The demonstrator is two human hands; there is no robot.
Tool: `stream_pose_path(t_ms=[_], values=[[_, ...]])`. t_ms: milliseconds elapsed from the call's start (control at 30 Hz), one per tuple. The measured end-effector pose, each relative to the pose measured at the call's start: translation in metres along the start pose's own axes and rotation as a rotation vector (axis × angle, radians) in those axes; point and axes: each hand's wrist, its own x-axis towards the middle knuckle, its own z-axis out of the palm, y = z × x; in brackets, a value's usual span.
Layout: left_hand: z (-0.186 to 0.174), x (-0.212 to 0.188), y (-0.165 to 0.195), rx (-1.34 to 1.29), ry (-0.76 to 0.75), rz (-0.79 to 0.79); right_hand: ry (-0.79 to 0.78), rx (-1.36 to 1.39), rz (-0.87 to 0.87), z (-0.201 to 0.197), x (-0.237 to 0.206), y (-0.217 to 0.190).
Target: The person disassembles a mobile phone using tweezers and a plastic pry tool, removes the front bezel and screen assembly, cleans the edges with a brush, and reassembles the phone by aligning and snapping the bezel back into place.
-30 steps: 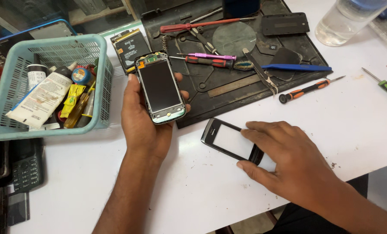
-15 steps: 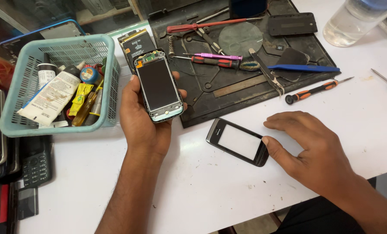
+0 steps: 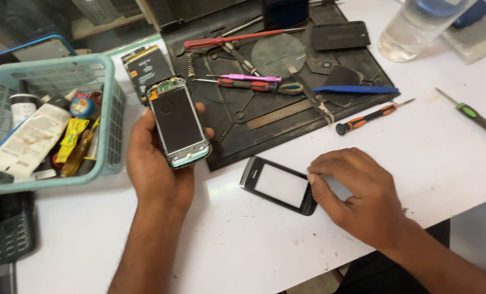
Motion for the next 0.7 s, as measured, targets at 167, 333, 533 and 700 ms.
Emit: stream_pose_path(t_ms=[167,333,533,700], values=[[0.006,-0.001,-0.003,0.025,-0.007,-0.003,0.002,0.008,-0.027,-0.004,0.0,0.008],[0.011,0.0,-0.007,0.041,-0.023,-0.003,0.005,0.049,0.017,-0.009,-0.003,0.014],[0.013,0.0,-0.008,0.076,0.013,-0.028,0.031,0.012,0.088,-0.038,0.018,0.05],[0.013,0.002,-0.009,0.059,0.003,-0.046,-0.032,-0.171,0.109,-0.056,0.04,0.088]])
